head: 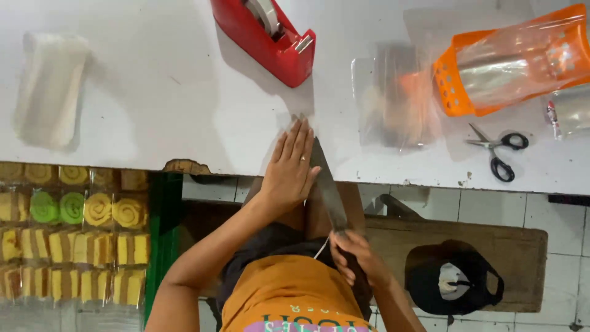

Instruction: The person prepares plastic film packaging by cutting and taping sheets at a workspace.

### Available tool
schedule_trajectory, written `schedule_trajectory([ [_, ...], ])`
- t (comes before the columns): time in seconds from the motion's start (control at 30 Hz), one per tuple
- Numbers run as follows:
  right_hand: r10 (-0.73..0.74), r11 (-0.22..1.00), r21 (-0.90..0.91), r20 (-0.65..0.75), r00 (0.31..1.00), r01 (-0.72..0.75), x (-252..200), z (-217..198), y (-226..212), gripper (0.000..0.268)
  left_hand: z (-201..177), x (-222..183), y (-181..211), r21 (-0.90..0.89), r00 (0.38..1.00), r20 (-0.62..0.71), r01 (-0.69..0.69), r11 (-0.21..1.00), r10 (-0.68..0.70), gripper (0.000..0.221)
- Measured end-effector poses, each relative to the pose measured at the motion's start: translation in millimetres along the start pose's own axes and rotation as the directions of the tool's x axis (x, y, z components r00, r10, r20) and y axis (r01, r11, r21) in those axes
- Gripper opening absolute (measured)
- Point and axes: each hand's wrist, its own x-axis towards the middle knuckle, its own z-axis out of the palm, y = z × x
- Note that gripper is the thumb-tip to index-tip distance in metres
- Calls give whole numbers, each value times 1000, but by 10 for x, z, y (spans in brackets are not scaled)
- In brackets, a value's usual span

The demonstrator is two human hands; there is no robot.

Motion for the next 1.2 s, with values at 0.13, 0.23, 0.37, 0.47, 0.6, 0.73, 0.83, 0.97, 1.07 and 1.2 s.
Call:
schedule_trajectory([
  [0.13, -163, 987, 21, 153, 975, 162, 419, -168, -31, 26, -11, -129, 10, 69, 996, 39, -80, 994, 77, 74],
  [0.23, -155, 988, 7, 136, 979, 155, 345, -78, -201, 27, -128, -129, -92, -37, 992, 18, -122, 992, 122, 71],
  [0.37, -68, 997, -38, 14, 998, 68, 131, -159, -152, 26, -269, -101, -256, -242, 960, 96, -235, 941, 264, 68],
  [0.47, -62, 998, -3, 58, 996, 62, 5, -284, -125, 27, -352, -27, -434, -365, 930, 153, -262, 893, 335, 70],
  [0.6, -28, 1000, 0, 32, 999, 28, -78, -326, -72, 25, -387, 41, -568, -487, 891, 106, -341, 804, 442, 63],
  [0.73, -34, 998, 54, 21, 999, 33, -13, -352, 61, 20, -41, -197, -310, 150, 972, 3, -233, 961, 235, 90],
  [0.83, -19, 999, 28, 17, 1000, 19, -96, -316, -3, 21, -13, -329, -278, 520, 977, 22, -194, 832, 214, 77],
  [0.97, 77, 995, -53, -99, 992, -82, -336, -331, -67, 21, -286, -303, -371, 456, 935, 34, -330, 827, 354, 46],
  [1.07, 79, 992, -91, -89, 993, -88, -481, -633, 35, 20, -388, -328, -635, 314, 898, 263, -425, 849, 352, 89],
  [1.2, 1, 976, -219, -64, 998, -15, -609, -597, -8, 27, -760, -155, -680, 268, 905, 112, -426, 864, 412, 50],
])
